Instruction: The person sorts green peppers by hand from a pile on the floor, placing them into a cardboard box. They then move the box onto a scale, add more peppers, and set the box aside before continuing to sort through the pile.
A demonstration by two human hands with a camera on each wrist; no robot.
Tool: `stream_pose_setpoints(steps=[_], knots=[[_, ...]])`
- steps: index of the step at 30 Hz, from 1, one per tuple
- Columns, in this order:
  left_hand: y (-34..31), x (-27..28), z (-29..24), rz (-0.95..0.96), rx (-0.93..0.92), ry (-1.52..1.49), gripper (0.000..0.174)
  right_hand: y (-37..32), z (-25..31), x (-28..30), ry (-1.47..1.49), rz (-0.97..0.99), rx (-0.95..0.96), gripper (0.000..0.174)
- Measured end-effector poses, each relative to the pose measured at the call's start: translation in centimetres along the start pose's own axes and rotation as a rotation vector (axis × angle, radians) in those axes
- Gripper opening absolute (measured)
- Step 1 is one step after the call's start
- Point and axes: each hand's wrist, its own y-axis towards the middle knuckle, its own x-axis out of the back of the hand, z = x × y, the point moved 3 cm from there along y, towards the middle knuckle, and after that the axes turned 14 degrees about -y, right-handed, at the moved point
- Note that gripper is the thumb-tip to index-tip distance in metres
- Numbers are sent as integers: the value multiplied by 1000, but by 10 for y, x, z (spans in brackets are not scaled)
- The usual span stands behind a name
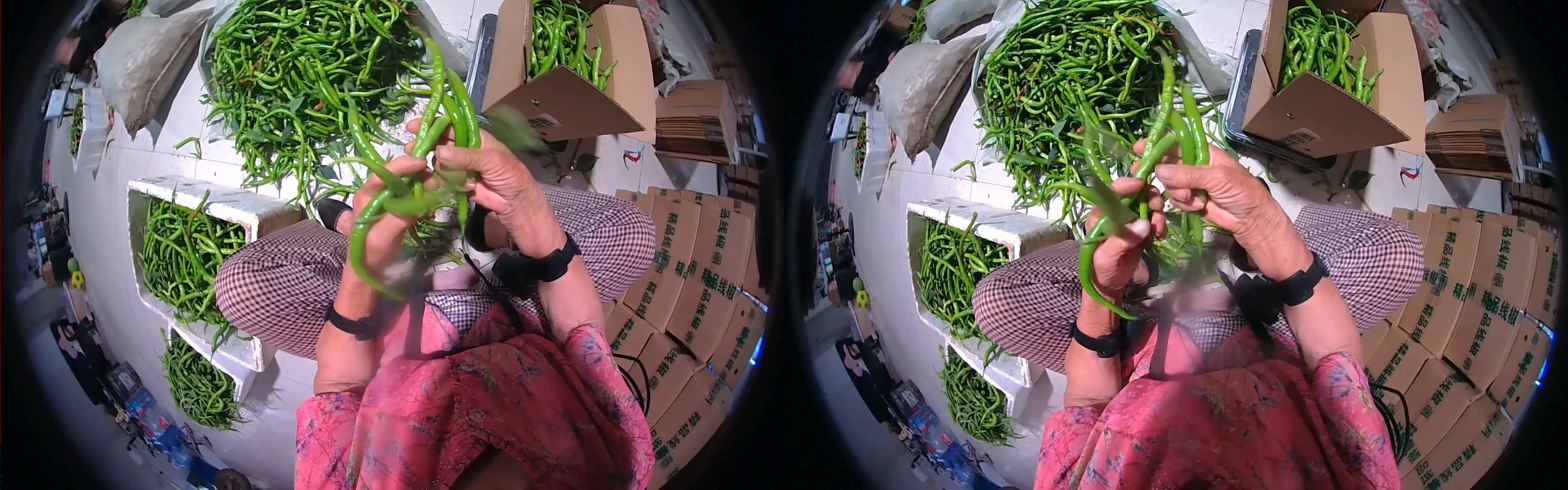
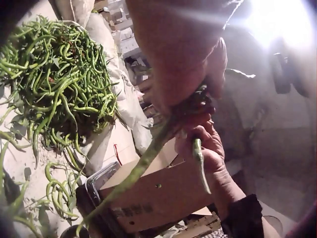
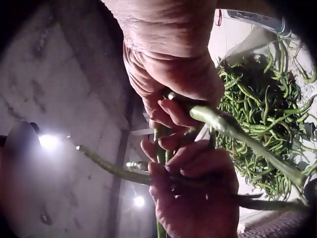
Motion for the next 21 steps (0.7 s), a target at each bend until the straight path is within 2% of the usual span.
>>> stream_pose_setpoints(steps=[1,5,7,8,9,12,13,15,19,21], knots=[[-1,3,2,-9,18,-212,47,3,-3,11,-73,-4,7,39],[-3,3,6,-165,67,-391,55,8,0,11,-240,-137,5,28],[-3,5,5,-241,40,-428,52,8,-1,17,-242,-252,67,23],[-3,7,5,-306,12,-399,51,9,-2,21,-241,-252,64,23],[-1,13,2,-246,-11,-373,46,7,0,28,-190,-250,80,23],[-2,23,0,-415,-83,-388,36,1,5,40,-146,-226,103,21],[-1,28,2,-437,-79,-431,35,-2,9,41,-161,-275,110,21],[-2,27,2,-415,-24,-433,35,-8,17,39,-256,-343,128,21],[-3,14,8,-316,164,-434,40,-11,23,29,-260,-238,163,18],[-4,10,10,-298,203,-463,41,-10,19,32,-259,-282,165,17]])
